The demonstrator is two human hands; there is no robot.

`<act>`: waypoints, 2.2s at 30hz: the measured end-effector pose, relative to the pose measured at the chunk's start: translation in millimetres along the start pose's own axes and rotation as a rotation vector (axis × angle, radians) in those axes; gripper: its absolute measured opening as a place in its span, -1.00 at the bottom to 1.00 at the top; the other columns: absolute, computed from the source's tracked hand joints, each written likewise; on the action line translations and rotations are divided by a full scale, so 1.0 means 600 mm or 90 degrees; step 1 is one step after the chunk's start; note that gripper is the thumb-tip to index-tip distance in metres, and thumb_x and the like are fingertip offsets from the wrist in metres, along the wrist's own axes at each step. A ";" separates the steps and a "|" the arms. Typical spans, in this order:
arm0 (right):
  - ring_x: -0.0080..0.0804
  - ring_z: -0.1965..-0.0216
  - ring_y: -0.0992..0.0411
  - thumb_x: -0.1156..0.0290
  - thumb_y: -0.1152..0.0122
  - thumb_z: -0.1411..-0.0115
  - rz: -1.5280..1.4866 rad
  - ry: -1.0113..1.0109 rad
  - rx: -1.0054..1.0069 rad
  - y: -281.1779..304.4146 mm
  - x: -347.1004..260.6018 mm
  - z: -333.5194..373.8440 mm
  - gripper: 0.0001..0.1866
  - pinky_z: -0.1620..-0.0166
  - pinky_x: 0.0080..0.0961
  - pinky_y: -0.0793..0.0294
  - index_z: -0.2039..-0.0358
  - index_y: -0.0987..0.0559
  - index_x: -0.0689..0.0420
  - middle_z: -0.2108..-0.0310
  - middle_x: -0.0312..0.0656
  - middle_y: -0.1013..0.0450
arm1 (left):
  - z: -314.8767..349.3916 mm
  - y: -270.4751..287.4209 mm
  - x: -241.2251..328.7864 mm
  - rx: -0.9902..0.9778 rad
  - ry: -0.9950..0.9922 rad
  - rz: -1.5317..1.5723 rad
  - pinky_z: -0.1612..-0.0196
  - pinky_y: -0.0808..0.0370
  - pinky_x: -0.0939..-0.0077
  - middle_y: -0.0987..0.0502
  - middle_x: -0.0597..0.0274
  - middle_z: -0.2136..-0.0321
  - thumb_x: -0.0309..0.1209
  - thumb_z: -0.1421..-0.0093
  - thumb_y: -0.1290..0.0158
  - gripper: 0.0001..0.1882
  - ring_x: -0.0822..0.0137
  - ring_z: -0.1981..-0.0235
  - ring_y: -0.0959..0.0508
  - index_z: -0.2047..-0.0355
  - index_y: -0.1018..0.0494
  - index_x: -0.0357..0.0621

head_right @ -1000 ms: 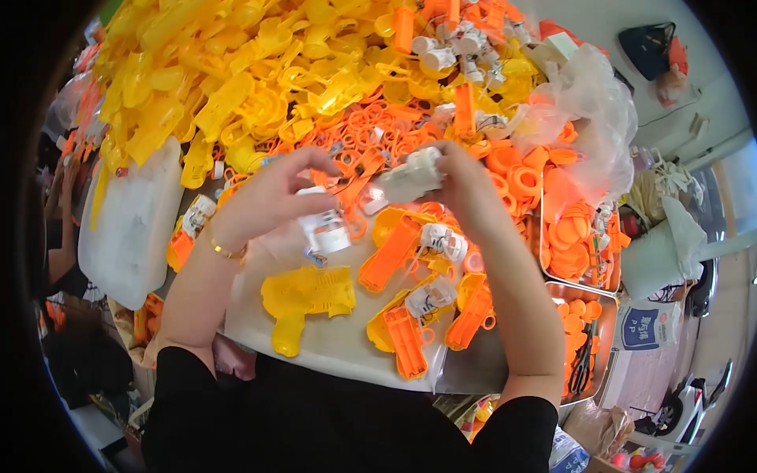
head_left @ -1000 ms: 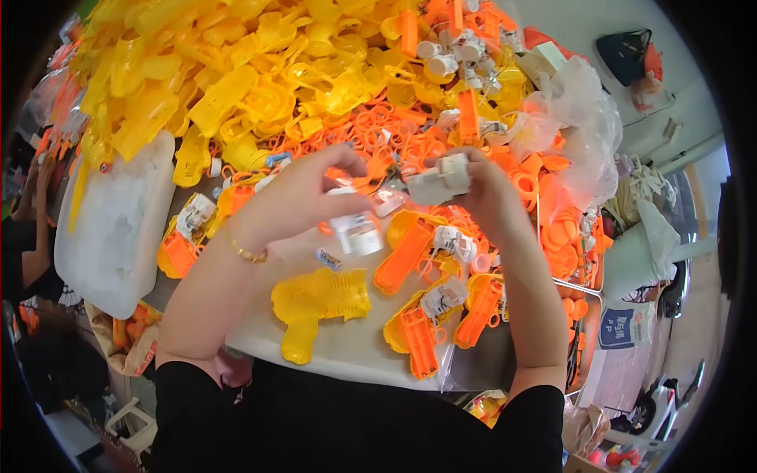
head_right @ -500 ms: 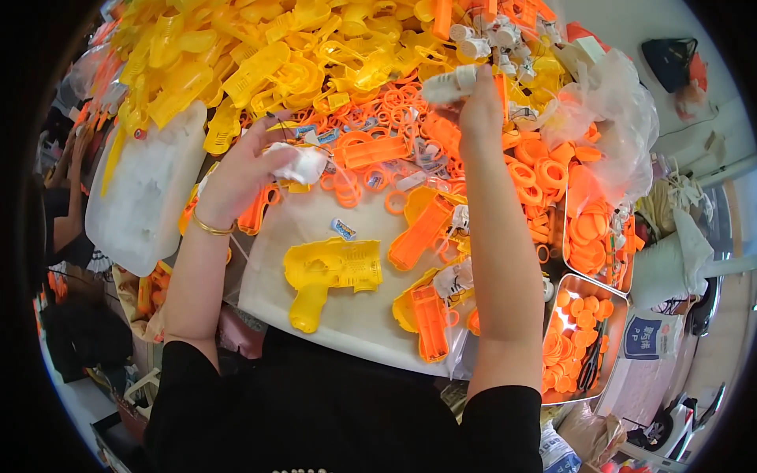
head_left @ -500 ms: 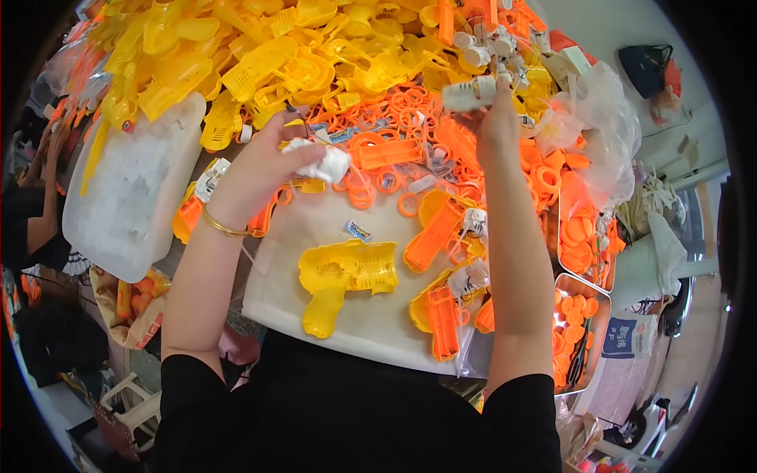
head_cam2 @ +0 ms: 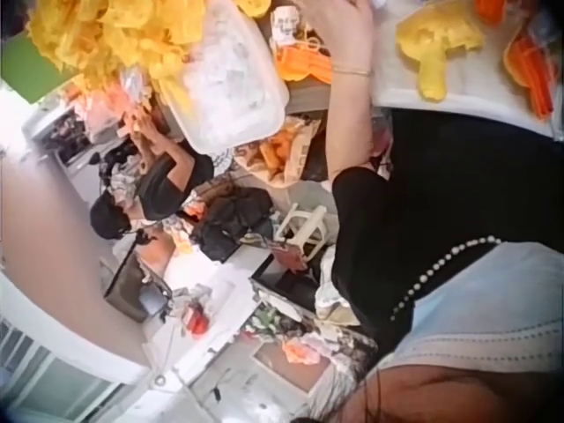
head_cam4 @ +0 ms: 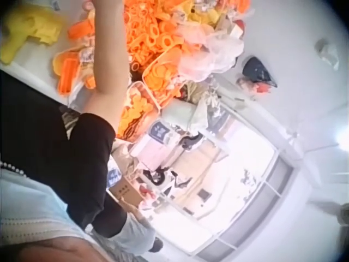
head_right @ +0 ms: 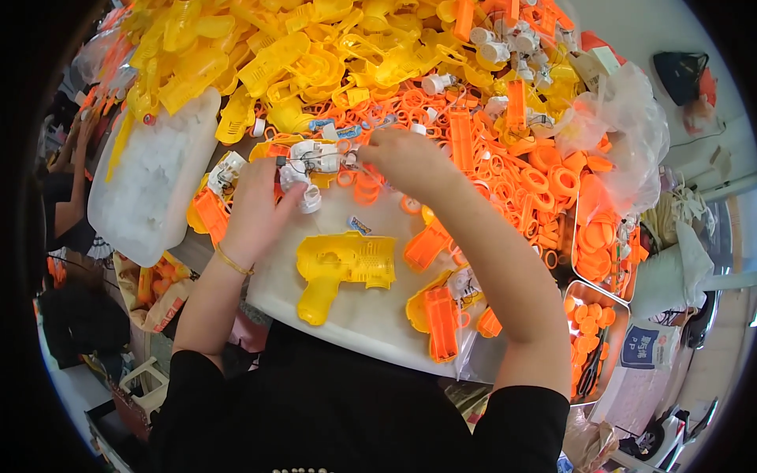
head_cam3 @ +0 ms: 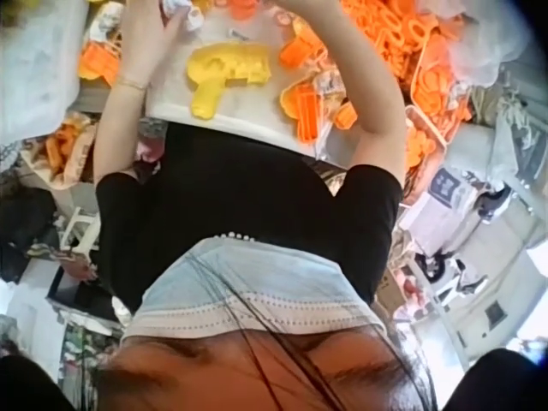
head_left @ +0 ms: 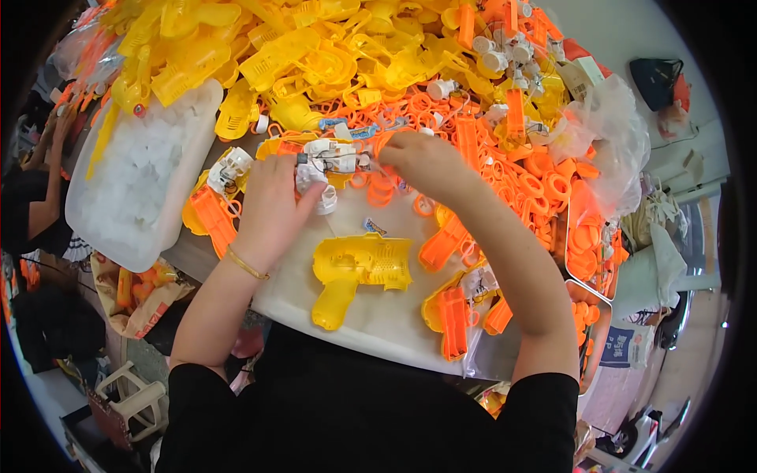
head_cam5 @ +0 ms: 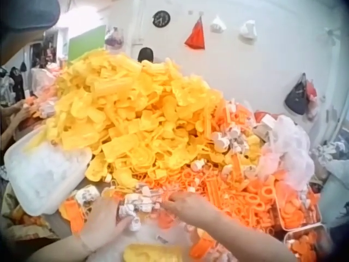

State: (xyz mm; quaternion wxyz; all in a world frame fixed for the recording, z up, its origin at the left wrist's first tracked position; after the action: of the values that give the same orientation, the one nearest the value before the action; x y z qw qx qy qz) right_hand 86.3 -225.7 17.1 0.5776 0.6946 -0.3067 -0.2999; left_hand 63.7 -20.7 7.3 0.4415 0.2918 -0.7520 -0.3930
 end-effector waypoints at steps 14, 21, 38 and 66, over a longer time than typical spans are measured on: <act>-0.27 0.52 -0.47 0.36 -0.22 -0.09 -0.365 -0.228 -0.154 -0.004 -0.165 0.069 -0.81 0.40 -0.42 -0.45 0.44 -0.53 0.24 0.57 -0.12 -0.47 | 0.034 -0.051 0.008 -0.250 0.195 0.785 0.09 -0.42 0.61 -0.48 0.22 0.22 -0.38 -0.24 0.01 -0.52 0.45 0.16 -0.49 -0.14 -0.13 -0.13; -0.30 0.47 -0.44 0.36 -0.23 -0.08 -0.419 -0.296 -0.120 0.008 -0.193 0.082 -0.82 0.39 -0.45 -0.44 0.43 -0.47 0.19 0.44 -0.16 -0.36 | 0.100 -0.038 -0.011 -0.243 0.267 0.842 0.15 -0.43 0.60 -0.42 0.14 0.15 -0.40 -0.20 -0.02 -0.43 0.43 0.11 -0.47 -0.15 -0.03 -0.19; -0.31 0.43 -0.42 0.39 -0.24 -0.07 -0.280 -0.151 -0.232 -0.001 -0.203 0.049 -0.83 0.36 -0.46 -0.45 0.41 -0.46 0.18 0.40 -0.18 -0.34 | 0.119 -0.004 -0.046 -0.223 0.260 0.870 0.35 -0.46 0.64 -0.44 0.20 0.24 -0.44 -0.08 -0.13 -0.41 0.56 0.32 -0.45 -0.08 -0.13 -0.21; -0.58 0.50 -0.34 0.51 -0.25 -0.06 -0.446 -0.331 0.047 -0.007 -0.191 0.050 -0.87 0.45 -0.63 -0.34 0.37 -0.51 0.23 0.47 -0.25 -0.38 | 0.088 0.000 -0.033 -0.169 0.130 0.894 0.17 -0.44 0.61 -0.46 0.37 0.22 -0.55 -0.04 -0.15 -0.57 0.57 0.21 -0.45 0.06 -0.33 -0.13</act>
State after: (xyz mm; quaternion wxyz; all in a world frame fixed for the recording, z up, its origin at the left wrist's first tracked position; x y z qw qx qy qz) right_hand -9.1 -155.4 15.7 0.3191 0.6783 -0.1985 -0.6314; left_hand 25.2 12.2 -17.2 0.6897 -0.2814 -0.6629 -0.0752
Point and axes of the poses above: each hand's wrist, its own z-axis away from the middle knuckle, its own y-axis out of the back of the hand, x = y × z, the point moved 5 cm from there along -z, towards the middle knuckle
